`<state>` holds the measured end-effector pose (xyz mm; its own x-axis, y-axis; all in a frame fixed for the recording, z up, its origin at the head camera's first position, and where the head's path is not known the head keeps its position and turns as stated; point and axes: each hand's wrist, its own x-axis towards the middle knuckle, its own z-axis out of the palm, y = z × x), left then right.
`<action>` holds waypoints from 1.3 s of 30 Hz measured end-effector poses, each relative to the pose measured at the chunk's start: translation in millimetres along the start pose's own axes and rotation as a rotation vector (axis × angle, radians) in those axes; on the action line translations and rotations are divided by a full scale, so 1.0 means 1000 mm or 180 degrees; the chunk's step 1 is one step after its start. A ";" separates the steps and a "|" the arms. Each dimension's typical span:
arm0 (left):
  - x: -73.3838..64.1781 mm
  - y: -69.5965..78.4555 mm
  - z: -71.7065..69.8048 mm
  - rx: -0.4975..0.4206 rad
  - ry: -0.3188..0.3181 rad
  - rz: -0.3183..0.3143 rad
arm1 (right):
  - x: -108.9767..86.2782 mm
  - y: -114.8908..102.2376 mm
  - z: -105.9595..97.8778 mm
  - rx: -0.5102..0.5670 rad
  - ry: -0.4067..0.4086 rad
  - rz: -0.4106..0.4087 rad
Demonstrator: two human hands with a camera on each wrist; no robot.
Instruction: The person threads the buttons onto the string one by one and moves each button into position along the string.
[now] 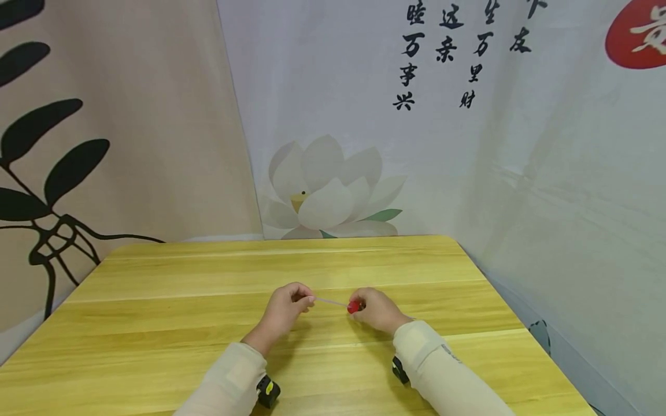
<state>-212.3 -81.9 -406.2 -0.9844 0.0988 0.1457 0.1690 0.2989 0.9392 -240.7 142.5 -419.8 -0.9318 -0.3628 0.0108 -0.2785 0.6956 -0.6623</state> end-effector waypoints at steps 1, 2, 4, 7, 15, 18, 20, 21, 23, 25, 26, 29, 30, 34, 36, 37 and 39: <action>0.000 0.000 0.000 -0.0016 0.0001 -0.0003 | 0.000 0.000 0.001 -0.0009 -0.0011 -0.0018; 0.000 0.000 0.000 -0.0029 0.0003 -0.0005 | 0.000 0.001 0.001 -0.0037 -0.0024 -0.0027; -0.001 0.000 0.000 -0.0050 0.0007 -0.0019 | 0.001 0.001 0.002 -0.0100 -0.0044 -0.0033; -0.002 0.000 0.000 -0.0077 0.0019 -0.0033 | 0.001 0.000 0.003 -0.0217 -0.0044 -0.0056; -0.001 0.001 0.001 -0.0103 0.0035 -0.0045 | 0.002 -0.003 0.003 -0.0513 0.0011 -0.0164; 0.000 0.001 0.001 -0.0100 0.0044 -0.0056 | 0.001 -0.003 0.003 -0.0608 0.0035 -0.0180; 0.000 0.001 0.001 -0.0094 0.0048 -0.0064 | 0.001 -0.003 0.003 -0.0669 0.0043 -0.0178; 0.000 0.001 0.001 -0.0088 0.0048 -0.0064 | 0.001 -0.003 0.004 -0.0704 0.0047 -0.0186; 0.001 0.001 0.001 -0.0074 0.0051 -0.0056 | 0.002 -0.003 0.004 -0.0754 0.0055 -0.0187; 0.001 0.000 0.001 -0.0067 0.0053 -0.0048 | 0.002 -0.003 0.005 -0.0792 0.0057 -0.0181; 0.001 0.000 0.000 -0.0066 0.0054 -0.0041 | 0.002 -0.003 0.005 -0.0804 0.0060 -0.0184; 0.001 0.000 0.000 -0.0055 0.0059 -0.0029 | 0.002 -0.002 0.005 -0.0835 0.0066 -0.0186; 0.001 0.000 0.000 -0.0052 0.0056 -0.0025 | 0.002 -0.002 0.005 -0.0844 0.0067 -0.0188; 0.001 -0.001 -0.001 -0.0047 0.0043 -0.0003 | 0.002 -0.002 0.006 -0.0888 0.0061 -0.0195; 0.001 -0.001 -0.001 -0.0050 0.0032 -0.0001 | 0.002 -0.002 0.006 -0.0909 0.0060 -0.0213; 0.001 -0.001 -0.001 -0.0051 0.0029 -0.0004 | 0.002 -0.002 0.006 -0.0911 0.0059 -0.0216; 0.002 -0.001 -0.001 -0.0053 0.0020 -0.0007 | 0.002 -0.002 0.005 -0.0901 0.0069 -0.0233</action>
<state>-214.2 -82.7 -406.7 -0.9851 0.0921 0.1455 0.1660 0.2833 0.9446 -241.3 136.9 -422.4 -0.9108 -0.4071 0.0688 -0.3961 0.8146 -0.4237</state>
